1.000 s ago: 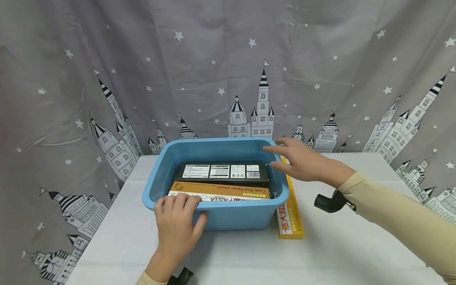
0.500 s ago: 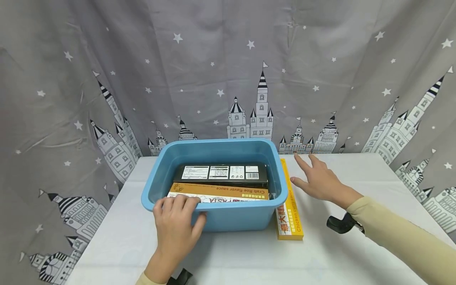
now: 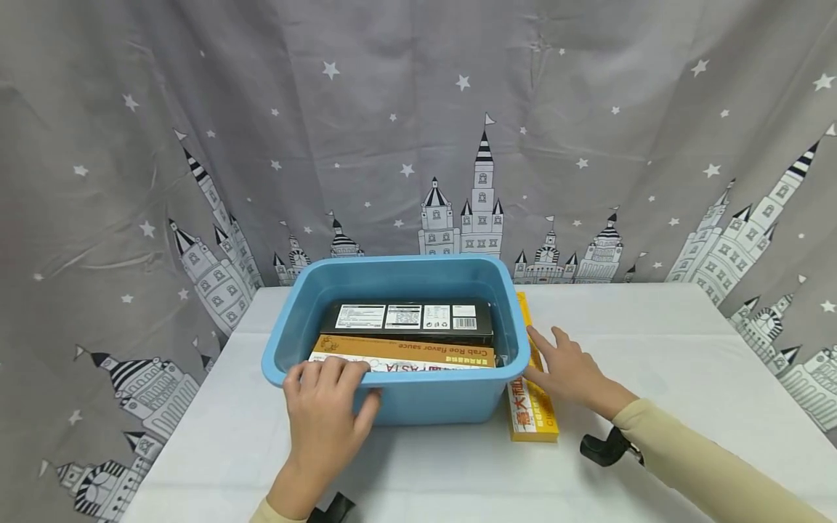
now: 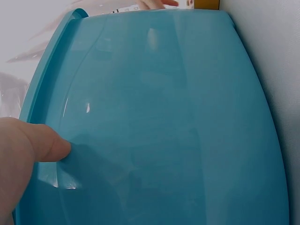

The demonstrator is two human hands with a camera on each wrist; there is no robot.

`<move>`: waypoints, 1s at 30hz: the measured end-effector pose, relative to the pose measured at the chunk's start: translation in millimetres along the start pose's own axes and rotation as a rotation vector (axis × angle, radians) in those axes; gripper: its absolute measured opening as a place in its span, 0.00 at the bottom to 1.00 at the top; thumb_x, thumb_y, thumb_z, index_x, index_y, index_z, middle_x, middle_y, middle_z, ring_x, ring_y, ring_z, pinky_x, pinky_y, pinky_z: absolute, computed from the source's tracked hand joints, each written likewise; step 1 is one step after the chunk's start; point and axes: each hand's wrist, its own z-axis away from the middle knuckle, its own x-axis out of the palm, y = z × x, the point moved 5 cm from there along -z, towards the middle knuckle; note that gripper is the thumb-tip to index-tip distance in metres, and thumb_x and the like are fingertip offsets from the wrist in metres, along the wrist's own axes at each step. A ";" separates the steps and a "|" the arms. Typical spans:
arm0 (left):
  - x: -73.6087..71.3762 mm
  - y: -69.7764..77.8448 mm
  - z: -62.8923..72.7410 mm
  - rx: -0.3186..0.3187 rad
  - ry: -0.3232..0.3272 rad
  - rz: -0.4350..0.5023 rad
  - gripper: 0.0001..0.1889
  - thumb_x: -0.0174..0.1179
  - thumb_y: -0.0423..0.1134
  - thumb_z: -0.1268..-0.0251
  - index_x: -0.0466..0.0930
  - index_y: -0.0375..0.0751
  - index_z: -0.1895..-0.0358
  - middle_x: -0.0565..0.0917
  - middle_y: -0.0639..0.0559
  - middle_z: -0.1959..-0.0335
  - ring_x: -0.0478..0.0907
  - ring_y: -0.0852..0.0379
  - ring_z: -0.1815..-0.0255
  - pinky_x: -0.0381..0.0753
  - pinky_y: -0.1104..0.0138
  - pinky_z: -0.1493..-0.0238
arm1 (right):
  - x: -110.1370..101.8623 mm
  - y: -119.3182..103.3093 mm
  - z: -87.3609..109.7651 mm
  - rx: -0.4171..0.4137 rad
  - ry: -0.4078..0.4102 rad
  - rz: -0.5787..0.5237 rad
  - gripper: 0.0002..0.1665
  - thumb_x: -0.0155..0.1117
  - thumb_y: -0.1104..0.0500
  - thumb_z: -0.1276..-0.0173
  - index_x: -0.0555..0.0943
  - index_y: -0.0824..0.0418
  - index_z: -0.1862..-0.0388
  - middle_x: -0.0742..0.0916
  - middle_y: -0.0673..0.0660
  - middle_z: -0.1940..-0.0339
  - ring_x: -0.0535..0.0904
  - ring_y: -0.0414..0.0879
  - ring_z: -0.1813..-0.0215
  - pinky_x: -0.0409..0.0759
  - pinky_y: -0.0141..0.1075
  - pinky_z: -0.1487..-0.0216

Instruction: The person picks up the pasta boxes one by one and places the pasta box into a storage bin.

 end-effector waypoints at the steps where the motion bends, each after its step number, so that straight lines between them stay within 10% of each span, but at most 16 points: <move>1: -0.1 -0.3 0.0 -0.001 -0.003 -0.001 0.11 0.65 0.39 0.54 0.82 0.42 0.64 0.78 0.46 0.69 0.70 0.44 0.66 0.64 0.43 0.50 | 5.6 -1.1 0.1 0.008 -0.006 -0.021 0.47 0.59 0.41 0.31 0.59 0.59 0.19 0.63 0.82 0.25 0.68 0.82 0.32 0.69 0.76 0.39; 17: 1.5 -1.1 1.1 0.000 -0.007 0.000 0.10 0.64 0.39 0.53 0.82 0.43 0.64 0.78 0.47 0.70 0.69 0.45 0.66 0.63 0.43 0.50 | 36.4 -2.9 14.6 0.043 0.029 -0.109 0.45 0.60 0.44 0.34 0.63 0.53 0.20 0.66 0.79 0.26 0.73 0.76 0.36 0.75 0.71 0.43; 30: 0.5 -0.4 0.2 -0.006 -0.031 -0.023 0.11 0.61 0.41 0.49 0.82 0.42 0.63 0.78 0.45 0.69 0.70 0.43 0.66 0.64 0.43 0.49 | 28.2 53.4 44.3 0.050 0.120 0.129 0.42 0.56 0.55 0.36 0.64 0.53 0.21 0.67 0.79 0.29 0.75 0.73 0.43 0.74 0.68 0.49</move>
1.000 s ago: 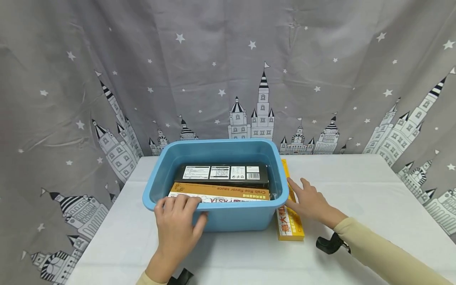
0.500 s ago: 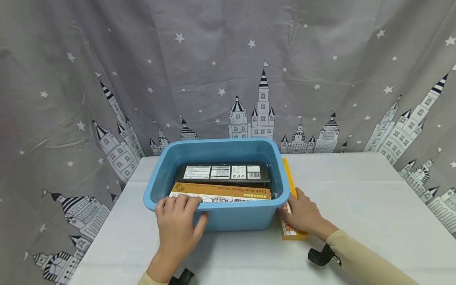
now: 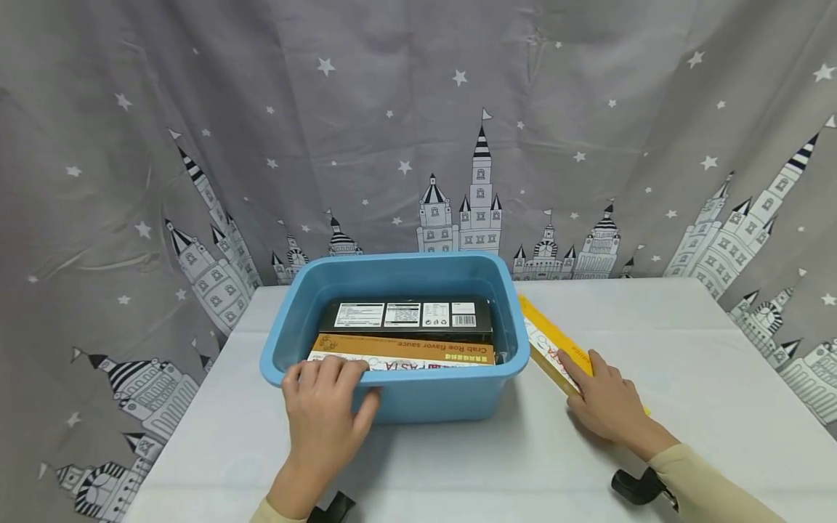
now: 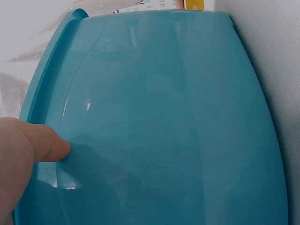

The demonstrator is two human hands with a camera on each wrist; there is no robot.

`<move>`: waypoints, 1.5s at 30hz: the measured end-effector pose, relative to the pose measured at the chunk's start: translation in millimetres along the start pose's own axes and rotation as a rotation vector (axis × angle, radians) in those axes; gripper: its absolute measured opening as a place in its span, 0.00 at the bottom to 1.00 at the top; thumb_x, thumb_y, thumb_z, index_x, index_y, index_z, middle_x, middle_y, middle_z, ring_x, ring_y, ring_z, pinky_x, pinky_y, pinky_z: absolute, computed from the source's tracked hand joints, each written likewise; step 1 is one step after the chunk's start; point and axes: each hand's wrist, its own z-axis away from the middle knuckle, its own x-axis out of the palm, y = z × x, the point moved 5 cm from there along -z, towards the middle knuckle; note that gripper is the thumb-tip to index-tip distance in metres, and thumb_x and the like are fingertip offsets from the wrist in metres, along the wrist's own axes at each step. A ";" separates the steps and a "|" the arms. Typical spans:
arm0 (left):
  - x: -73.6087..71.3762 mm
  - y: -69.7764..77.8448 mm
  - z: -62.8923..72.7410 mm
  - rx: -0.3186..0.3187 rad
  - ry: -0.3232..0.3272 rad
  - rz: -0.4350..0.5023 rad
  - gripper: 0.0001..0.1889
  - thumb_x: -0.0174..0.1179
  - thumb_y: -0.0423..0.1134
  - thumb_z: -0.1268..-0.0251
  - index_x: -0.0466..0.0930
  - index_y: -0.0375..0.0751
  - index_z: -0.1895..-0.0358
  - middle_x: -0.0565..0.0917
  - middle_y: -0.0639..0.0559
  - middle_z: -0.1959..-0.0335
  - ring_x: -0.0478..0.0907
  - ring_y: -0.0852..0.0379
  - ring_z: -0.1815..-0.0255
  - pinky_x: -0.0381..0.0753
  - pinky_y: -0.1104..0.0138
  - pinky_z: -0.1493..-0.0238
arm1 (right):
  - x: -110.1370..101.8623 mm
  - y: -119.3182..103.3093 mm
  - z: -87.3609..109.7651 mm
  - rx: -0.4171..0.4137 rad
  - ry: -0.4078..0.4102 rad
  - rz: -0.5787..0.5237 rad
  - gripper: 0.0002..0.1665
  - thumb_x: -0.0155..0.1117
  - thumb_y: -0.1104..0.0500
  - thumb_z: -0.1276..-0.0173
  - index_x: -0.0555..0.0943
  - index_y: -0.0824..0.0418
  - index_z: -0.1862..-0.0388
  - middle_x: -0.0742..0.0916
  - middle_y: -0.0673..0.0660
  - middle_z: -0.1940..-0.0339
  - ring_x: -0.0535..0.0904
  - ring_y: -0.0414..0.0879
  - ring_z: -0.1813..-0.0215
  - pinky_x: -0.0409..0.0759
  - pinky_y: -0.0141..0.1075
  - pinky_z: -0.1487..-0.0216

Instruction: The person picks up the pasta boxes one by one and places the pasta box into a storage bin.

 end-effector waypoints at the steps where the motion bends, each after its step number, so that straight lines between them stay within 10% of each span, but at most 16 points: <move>1: 0.1 -0.3 0.0 0.000 -0.001 0.000 0.11 0.61 0.41 0.49 0.82 0.42 0.63 0.78 0.45 0.69 0.70 0.43 0.66 0.64 0.43 0.49 | 0.3 3.6 1.6 -0.009 0.022 0.015 0.42 0.56 0.55 0.36 0.65 0.52 0.21 0.68 0.78 0.29 0.76 0.71 0.46 0.75 0.66 0.52; 28: 1.3 -1.6 1.4 0.005 0.037 0.020 0.10 0.63 0.39 0.53 0.82 0.43 0.65 0.78 0.47 0.70 0.69 0.45 0.66 0.63 0.43 0.50 | -5.2 16.5 2.8 -0.064 0.037 -0.003 0.39 0.63 0.49 0.29 0.65 0.52 0.21 0.74 0.79 0.38 0.78 0.66 0.52 0.77 0.63 0.54; 45: 1.3 -1.8 1.4 0.004 0.036 0.021 0.10 0.62 0.40 0.53 0.82 0.43 0.65 0.78 0.47 0.70 0.70 0.44 0.66 0.63 0.43 0.50 | -137.4 10.2 -23.0 -0.251 0.055 -0.024 0.40 0.59 0.51 0.25 0.59 0.55 0.18 0.74 0.78 0.38 0.76 0.65 0.48 0.78 0.54 0.58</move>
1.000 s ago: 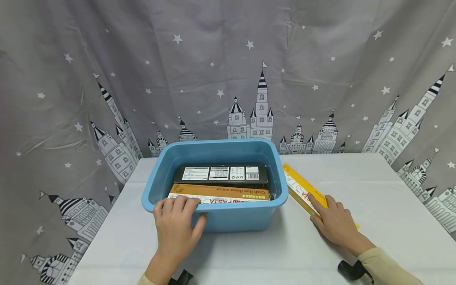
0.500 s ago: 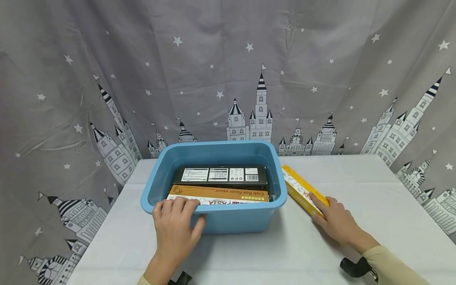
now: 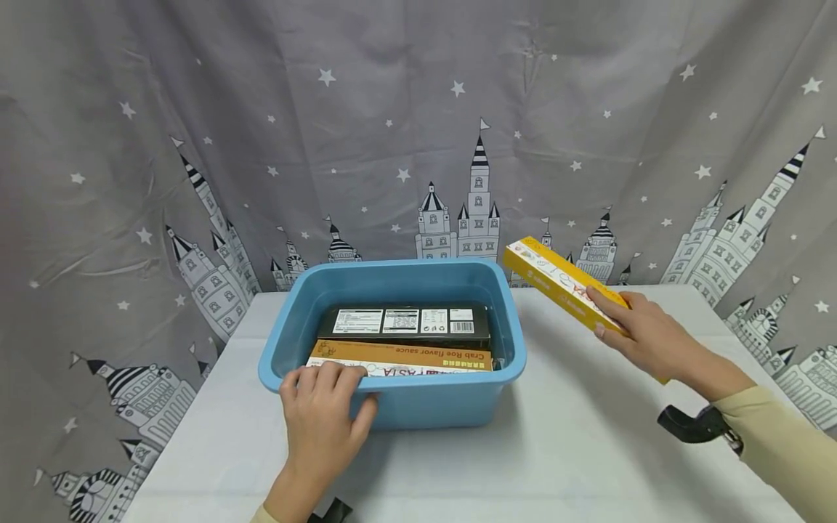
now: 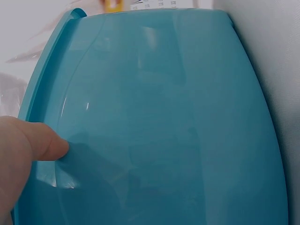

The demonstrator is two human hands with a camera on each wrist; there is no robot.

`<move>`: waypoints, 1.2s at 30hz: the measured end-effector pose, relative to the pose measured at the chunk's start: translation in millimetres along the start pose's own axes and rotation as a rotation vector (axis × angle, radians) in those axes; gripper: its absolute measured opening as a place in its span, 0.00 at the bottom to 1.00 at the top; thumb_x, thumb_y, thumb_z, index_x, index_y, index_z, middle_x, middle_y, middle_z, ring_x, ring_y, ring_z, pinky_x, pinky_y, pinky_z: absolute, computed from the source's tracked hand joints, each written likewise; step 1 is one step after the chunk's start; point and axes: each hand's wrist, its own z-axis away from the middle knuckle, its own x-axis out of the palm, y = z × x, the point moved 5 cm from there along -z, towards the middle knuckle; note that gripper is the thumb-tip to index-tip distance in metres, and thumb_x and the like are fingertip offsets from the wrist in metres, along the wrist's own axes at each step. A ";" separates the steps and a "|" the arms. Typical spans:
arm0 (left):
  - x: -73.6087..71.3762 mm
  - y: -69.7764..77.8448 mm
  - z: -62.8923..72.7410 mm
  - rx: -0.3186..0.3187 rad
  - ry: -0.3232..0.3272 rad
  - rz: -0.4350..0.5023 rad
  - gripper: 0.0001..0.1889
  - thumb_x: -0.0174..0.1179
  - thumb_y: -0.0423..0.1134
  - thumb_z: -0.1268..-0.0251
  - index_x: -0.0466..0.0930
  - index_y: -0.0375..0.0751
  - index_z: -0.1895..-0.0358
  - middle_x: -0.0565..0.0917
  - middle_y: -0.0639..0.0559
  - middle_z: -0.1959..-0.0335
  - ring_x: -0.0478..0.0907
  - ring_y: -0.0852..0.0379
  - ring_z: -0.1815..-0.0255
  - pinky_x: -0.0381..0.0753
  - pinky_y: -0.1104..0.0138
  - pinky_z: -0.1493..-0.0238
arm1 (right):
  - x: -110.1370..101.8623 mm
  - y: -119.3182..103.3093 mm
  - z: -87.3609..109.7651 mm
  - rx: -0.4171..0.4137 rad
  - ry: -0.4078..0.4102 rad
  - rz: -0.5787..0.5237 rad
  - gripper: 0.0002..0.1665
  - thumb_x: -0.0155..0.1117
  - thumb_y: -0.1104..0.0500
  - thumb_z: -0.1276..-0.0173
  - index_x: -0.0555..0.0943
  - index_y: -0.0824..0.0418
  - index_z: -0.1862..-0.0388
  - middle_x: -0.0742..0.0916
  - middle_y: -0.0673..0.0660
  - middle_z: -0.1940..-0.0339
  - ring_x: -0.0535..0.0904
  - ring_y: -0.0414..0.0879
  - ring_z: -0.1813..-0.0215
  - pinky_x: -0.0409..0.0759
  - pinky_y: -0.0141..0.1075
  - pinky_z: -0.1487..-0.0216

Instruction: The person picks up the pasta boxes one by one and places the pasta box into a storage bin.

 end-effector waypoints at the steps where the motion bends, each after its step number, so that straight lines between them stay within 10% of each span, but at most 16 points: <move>1: 0.0 0.0 0.2 0.000 0.000 0.000 0.10 0.62 0.40 0.53 0.82 0.43 0.65 0.78 0.47 0.70 0.70 0.44 0.66 0.63 0.43 0.50 | -8.1 -3.5 -3.2 -0.017 0.001 0.011 0.40 0.60 0.51 0.25 0.59 0.55 0.18 0.74 0.77 0.39 0.76 0.63 0.49 0.77 0.51 0.59; 13: -1.2 -1.7 0.8 0.004 0.003 -0.001 0.10 0.63 0.40 0.53 0.82 0.43 0.65 0.78 0.47 0.70 0.69 0.44 0.67 0.63 0.44 0.51 | -64.8 -91.8 -56.1 -0.224 -0.067 0.059 0.39 0.62 0.52 0.27 0.62 0.48 0.19 0.77 0.69 0.37 0.74 0.57 0.47 0.76 0.45 0.56; 25: -2.0 -2.1 0.0 0.001 -0.013 0.003 0.11 0.65 0.39 0.53 0.83 0.43 0.64 0.79 0.46 0.69 0.70 0.44 0.66 0.64 0.44 0.50 | -39.3 -198.5 -94.0 -0.484 -0.192 0.192 0.36 0.61 0.49 0.25 0.64 0.40 0.21 0.80 0.67 0.38 0.79 0.56 0.48 0.80 0.52 0.48; 36: -1.8 -1.9 0.3 0.001 -0.034 0.007 0.11 0.63 0.39 0.51 0.83 0.41 0.63 0.79 0.45 0.68 0.70 0.44 0.65 0.63 0.43 0.49 | -11.6 -244.6 -116.2 -0.528 -0.349 0.289 0.35 0.60 0.46 0.24 0.63 0.32 0.21 0.81 0.60 0.41 0.79 0.54 0.53 0.80 0.46 0.52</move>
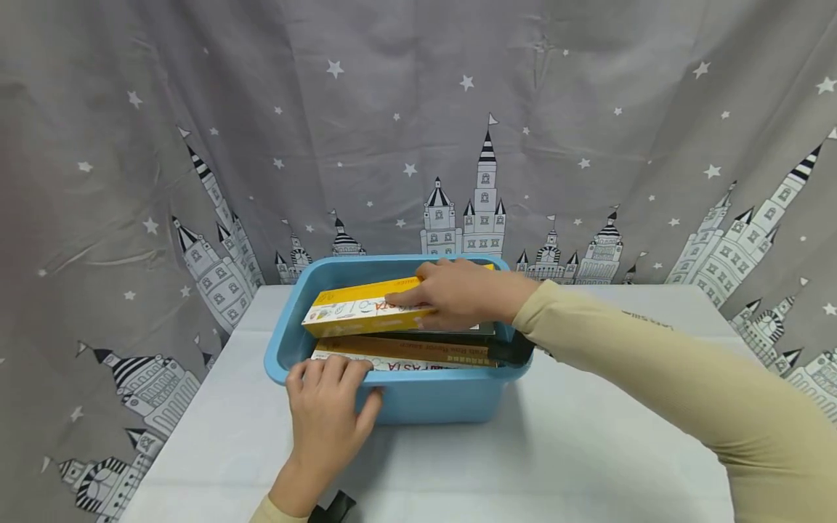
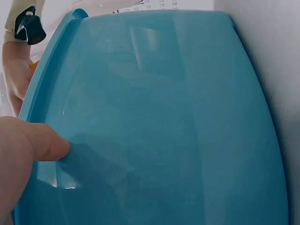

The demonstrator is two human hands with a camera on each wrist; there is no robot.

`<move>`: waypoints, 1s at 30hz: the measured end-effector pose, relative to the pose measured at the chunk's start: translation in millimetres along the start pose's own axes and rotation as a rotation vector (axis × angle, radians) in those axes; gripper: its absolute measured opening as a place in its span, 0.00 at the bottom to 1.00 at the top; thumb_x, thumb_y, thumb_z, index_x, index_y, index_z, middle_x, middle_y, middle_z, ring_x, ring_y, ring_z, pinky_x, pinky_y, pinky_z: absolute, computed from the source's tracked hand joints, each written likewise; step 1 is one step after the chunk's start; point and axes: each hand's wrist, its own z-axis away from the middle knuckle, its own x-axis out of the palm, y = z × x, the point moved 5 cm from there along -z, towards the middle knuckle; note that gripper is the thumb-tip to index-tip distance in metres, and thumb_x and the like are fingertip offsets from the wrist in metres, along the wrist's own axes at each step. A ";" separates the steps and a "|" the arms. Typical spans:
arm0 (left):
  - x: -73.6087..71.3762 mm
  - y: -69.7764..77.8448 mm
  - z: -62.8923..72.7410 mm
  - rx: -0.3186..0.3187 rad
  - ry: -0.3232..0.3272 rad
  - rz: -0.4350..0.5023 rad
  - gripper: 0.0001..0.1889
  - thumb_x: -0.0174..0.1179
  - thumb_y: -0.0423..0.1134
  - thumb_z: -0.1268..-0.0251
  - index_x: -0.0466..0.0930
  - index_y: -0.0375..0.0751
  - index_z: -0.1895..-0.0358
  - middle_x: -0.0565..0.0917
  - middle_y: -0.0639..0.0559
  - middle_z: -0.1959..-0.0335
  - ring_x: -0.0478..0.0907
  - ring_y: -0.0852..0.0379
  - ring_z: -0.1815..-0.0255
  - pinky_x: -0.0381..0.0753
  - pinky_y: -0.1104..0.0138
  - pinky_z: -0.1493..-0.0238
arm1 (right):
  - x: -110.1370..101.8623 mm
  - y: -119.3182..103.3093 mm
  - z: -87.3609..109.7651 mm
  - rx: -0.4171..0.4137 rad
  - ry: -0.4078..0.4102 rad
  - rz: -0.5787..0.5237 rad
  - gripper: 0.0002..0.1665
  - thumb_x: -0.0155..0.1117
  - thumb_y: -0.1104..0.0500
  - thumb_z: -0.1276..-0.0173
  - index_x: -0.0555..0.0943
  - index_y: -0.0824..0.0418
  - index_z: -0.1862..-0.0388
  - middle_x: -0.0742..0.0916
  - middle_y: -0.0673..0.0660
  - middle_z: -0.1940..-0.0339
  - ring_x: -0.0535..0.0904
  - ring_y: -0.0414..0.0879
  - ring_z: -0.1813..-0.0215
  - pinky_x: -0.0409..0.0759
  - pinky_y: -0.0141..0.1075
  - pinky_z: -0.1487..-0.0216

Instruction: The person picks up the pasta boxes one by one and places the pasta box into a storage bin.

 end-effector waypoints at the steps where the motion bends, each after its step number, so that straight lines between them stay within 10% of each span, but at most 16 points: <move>1: 0.1 0.0 0.0 0.001 0.001 0.001 0.11 0.63 0.39 0.51 0.83 0.41 0.63 0.79 0.45 0.68 0.70 0.44 0.64 0.63 0.43 0.49 | 1.2 -0.9 -3.4 0.000 -0.008 -0.001 0.35 0.60 0.46 0.24 0.63 0.32 0.21 0.82 0.60 0.42 0.78 0.53 0.53 0.80 0.46 0.53; 30: 0.2 0.5 -1.0 0.002 0.006 -0.008 0.11 0.63 0.39 0.52 0.83 0.43 0.63 0.78 0.46 0.69 0.70 0.44 0.64 0.63 0.44 0.49 | 28.8 8.4 -18.8 0.091 -0.031 -0.075 0.39 0.67 0.56 0.30 0.67 0.38 0.22 0.73 0.62 0.25 0.71 0.60 0.29 0.73 0.54 0.30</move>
